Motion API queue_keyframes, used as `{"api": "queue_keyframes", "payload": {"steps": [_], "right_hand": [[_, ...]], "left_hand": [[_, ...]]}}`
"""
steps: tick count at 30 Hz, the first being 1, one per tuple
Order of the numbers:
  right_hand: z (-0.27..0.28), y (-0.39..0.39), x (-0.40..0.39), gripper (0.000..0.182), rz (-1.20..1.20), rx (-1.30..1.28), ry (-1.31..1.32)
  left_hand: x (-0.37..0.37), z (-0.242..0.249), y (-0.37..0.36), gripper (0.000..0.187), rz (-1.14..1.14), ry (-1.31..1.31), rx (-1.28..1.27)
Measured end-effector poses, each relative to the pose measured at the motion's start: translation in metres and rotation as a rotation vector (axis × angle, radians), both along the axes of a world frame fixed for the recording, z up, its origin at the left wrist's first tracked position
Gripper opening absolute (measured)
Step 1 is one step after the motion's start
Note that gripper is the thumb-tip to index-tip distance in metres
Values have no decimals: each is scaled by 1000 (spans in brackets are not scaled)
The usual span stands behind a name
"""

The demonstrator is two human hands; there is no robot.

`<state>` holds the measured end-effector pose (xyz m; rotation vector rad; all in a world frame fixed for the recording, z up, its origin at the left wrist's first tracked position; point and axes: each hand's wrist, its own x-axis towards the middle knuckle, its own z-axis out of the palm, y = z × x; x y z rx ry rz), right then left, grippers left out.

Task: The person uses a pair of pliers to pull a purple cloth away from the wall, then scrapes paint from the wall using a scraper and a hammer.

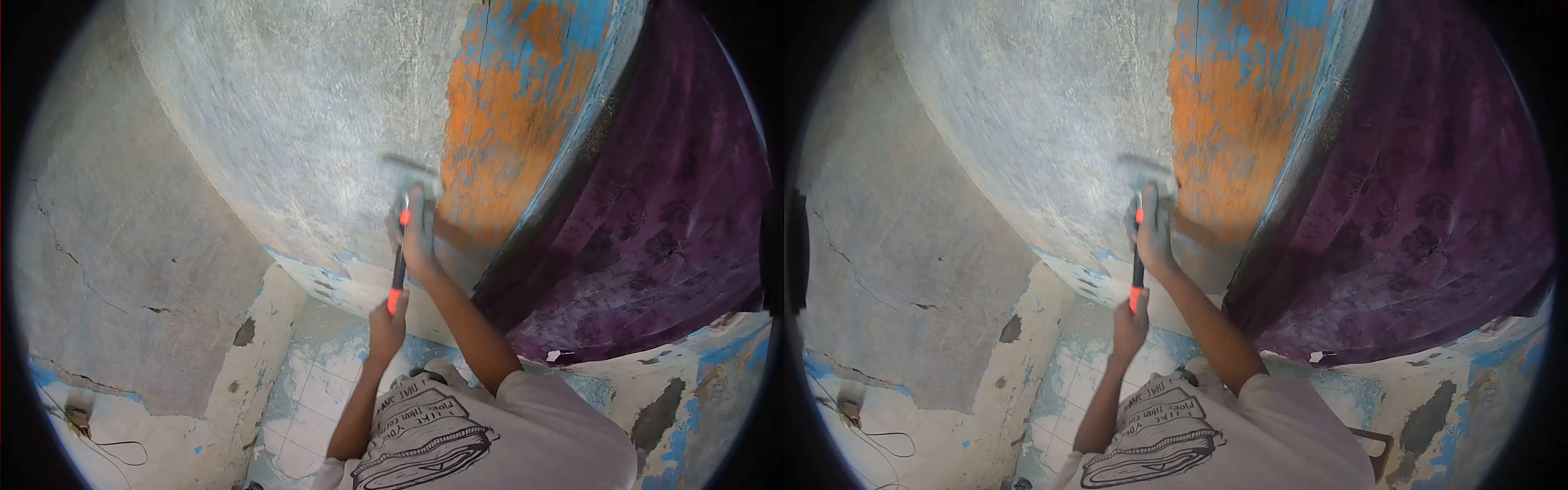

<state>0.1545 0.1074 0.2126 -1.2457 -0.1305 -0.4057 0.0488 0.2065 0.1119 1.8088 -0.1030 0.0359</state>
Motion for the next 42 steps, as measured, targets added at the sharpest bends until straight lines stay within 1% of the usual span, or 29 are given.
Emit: {"api": "queue_keyframes", "payload": {"steps": [1, 2, 5, 6, 8, 10, 11, 13, 15, 17, 19, 20, 21, 23, 26, 27, 28, 29, 30, 31, 32, 33, 34, 35, 36, 38, 40, 41, 42], "right_hand": [[-19, 1, -5, 56, 13, -2, 66], [-28, 1, -7, 57, 30, -4, 135], [-25, -2, -3, 57, 76, 48, 106], [-14, -7, 1, 59, 106, 16, 63], [18, -8, 1, 60, 105, 4, 72], [37, -8, 0, 64, 92, -49, 89], [32, -7, 0, 64, 93, -46, 94], [11, -6, 1, 62, 104, -35, 99], [-28, -3, -5, 61, 80, -26, 128], [-40, -3, -6, 59, 58, -14, 162], [-40, -5, -11, 58, 83, -4, 209], [-40, -4, -8, 57, 92, 14, 176], [-33, -3, -9, 57, 89, 20, 190], [-16, 0, -4, 56, 87, 31, 148], [-20, 0, -3, 55, 115, 46, 114], [-26, 0, -5, 55, 129, 43, 109], [-44, -4, -6, 61, 182, 42, 161], [-70, -4, -11, 61, 189, 46, 182], [-100, -3, -16, 61, 234, 97, 260], [-128, -2, -23, 62, 277, 145, 335], [-153, 2, -40, 62, 241, 86, 433], [-190, 6, -53, 58, 268, 68, 440], [-209, 11, -71, 57, 262, 71, 505], [-221, 13, -85, 55, 322, 122, 509], [-227, 14, -95, 55, 336, 126, 523], [-236, 13, -106, 54, 358, 119, 553], [-237, 11, -103, 52, 221, 143, 568], [-236, 8, -100, 52, 223, 135, 571], [-231, 5, -97, 51, 60, 196, 632]], "left_hand": [[-6, -15, -2, 48, 39, 26, 15], [-10, -16, -5, 48, 40, 23, 18], [-15, -7, -6, 49, 29, 105, 3], [-9, 3, -6, 48, 21, 72, -5], [1, 34, -7, 49, 19, 33, -4], [8, 39, -5, 48, 3, 32, -14], [8, 39, -4, 48, -6, 35, -29], [5, 14, -2, 49, 6, 61, -17], [-6, -14, -4, 50, 38, 75, -42], [-20, -31, -7, 50, 23, 139, 8], [-21, -26, -8, 50, 20, 142, 25], [-18, -24, -5, 50, 28, 133, 8], [-15, -19, -2, 51, 35, 121, -8], [-8, -5, 5, 52, 49, 101, 53], [-6, -5, 15, 53, -22, 155, 32], [-9, -11, 16, 53, -17, 173, 38], [-12, -22, 15, 53, -25, 204, 6], [-17, -39, 15, 53, -33, 235, -28], [-20, -77, 17, 52, -15, 206, 22], [-27, -115, 21, 52, -10, 221, 19], [-34, -151, 25, 52, -34, 261, 167], [-40, -177, 30, 52, -58, 295, 314], [-44, -195, 36, 52, -51, 293, 308], [-50, -210, 43, 53, -114, 371, 316], [-56, -219, 49, 53, -177, 455, 322], [-64, -229, 55, 55, -216, 495, 315], [-59, -234, 56, 54, -287, 619, 322], [-57, -237, 53, 54, -286, 620, 314], [-55, -227, 50, 53, -297, 574, 305]]}}
